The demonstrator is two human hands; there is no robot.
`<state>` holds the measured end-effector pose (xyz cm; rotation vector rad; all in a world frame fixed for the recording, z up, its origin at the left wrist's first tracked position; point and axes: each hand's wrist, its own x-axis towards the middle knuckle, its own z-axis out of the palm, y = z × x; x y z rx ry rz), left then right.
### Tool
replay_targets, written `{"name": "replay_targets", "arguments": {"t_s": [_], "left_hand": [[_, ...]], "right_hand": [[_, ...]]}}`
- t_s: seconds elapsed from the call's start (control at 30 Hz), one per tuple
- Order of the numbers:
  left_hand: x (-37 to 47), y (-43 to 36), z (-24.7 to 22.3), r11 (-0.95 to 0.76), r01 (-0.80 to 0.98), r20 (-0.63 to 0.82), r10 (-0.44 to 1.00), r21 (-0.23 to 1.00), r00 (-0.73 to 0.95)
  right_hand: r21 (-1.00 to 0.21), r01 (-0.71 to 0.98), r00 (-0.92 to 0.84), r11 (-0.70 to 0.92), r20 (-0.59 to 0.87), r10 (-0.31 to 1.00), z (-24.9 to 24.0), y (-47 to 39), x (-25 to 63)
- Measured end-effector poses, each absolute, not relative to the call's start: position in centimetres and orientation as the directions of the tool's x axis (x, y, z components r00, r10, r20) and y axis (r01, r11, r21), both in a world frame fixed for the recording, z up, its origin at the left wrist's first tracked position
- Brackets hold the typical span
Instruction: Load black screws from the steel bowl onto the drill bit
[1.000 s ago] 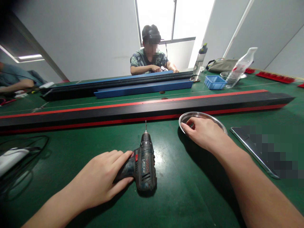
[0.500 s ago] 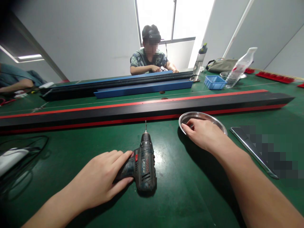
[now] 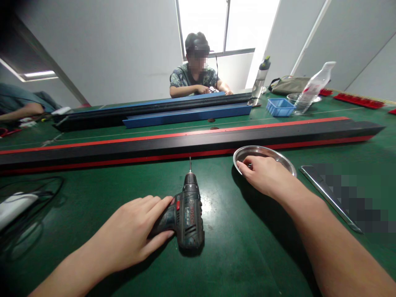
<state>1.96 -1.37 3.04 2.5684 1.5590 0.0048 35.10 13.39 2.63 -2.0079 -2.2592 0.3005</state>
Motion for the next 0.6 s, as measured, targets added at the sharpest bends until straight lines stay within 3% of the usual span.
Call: {"name": "replay_targets", "arguments": {"t_s": [0.6], "left_hand": [[1.71, -1.53, 2.64, -0.460, 0.879, -0.050, 0.882, 0.123, 0.469]], "right_hand": [[-0.220, 0.972, -0.090, 0.085, -0.013, 0.996, 3.40, 13.29, 34.84]]}}
